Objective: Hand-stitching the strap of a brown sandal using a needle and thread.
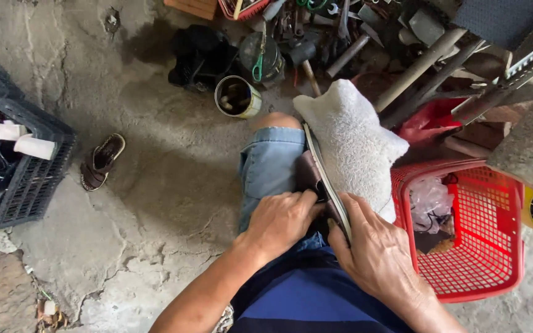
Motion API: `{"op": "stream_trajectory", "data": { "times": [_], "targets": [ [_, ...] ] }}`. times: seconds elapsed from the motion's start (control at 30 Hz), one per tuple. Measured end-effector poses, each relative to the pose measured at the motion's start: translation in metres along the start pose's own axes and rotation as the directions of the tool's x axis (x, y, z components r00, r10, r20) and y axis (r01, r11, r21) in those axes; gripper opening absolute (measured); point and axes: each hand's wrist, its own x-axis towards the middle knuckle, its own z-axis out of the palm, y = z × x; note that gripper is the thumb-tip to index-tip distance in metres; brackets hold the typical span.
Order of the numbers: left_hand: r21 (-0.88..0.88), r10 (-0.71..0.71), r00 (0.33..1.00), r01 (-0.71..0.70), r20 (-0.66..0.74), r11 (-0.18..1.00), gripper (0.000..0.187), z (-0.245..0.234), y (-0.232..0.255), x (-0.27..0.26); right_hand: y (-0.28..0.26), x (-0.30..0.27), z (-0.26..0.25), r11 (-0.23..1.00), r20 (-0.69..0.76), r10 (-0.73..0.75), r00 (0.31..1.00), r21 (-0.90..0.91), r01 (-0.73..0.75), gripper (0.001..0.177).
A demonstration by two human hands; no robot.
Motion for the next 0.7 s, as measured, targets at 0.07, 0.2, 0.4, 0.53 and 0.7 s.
{"op": "stream_trajectory", "data": {
  "times": [0.07, 0.2, 0.4, 0.53, 0.7],
  "targets": [
    [0.068, 0.018, 1.000, -0.018, -0.003, 0.998, 0.028, 0.001, -0.005, 0.000, -0.001, 0.004, 0.000, 1.000, -0.017, -0.009, 1.000, -0.003, 0.009, 0.050],
    [0.224, -0.039, 0.989, 0.071, -0.144, 0.972, 0.053, -0.006, -0.025, -0.010, 0.000, 0.004, -0.002, 0.998, 0.034, 0.043, 0.999, 0.047, -0.044, 0.052],
    [0.248, -0.273, 0.953, 0.299, -0.131, 0.922, 0.070, -0.037, -0.050, -0.069, -0.020, 0.012, -0.005, 0.992, 0.139, 0.104, 0.985, 0.055, -0.113, 0.056],
    [0.253, -0.330, 0.924, 0.372, -0.193, 0.893, 0.070, -0.035, -0.048, -0.090, -0.022, 0.010, -0.005, 0.983, 0.244, 0.152, 0.958, 0.062, -0.172, 0.064],
    [0.094, -0.329, 0.923, 0.352, -0.201, 0.931, 0.064, -0.029, -0.046, -0.083, 0.013, 0.000, -0.014, 0.920, 0.257, 0.243, 0.935, 0.243, -0.306, 0.043]
  ]
}}
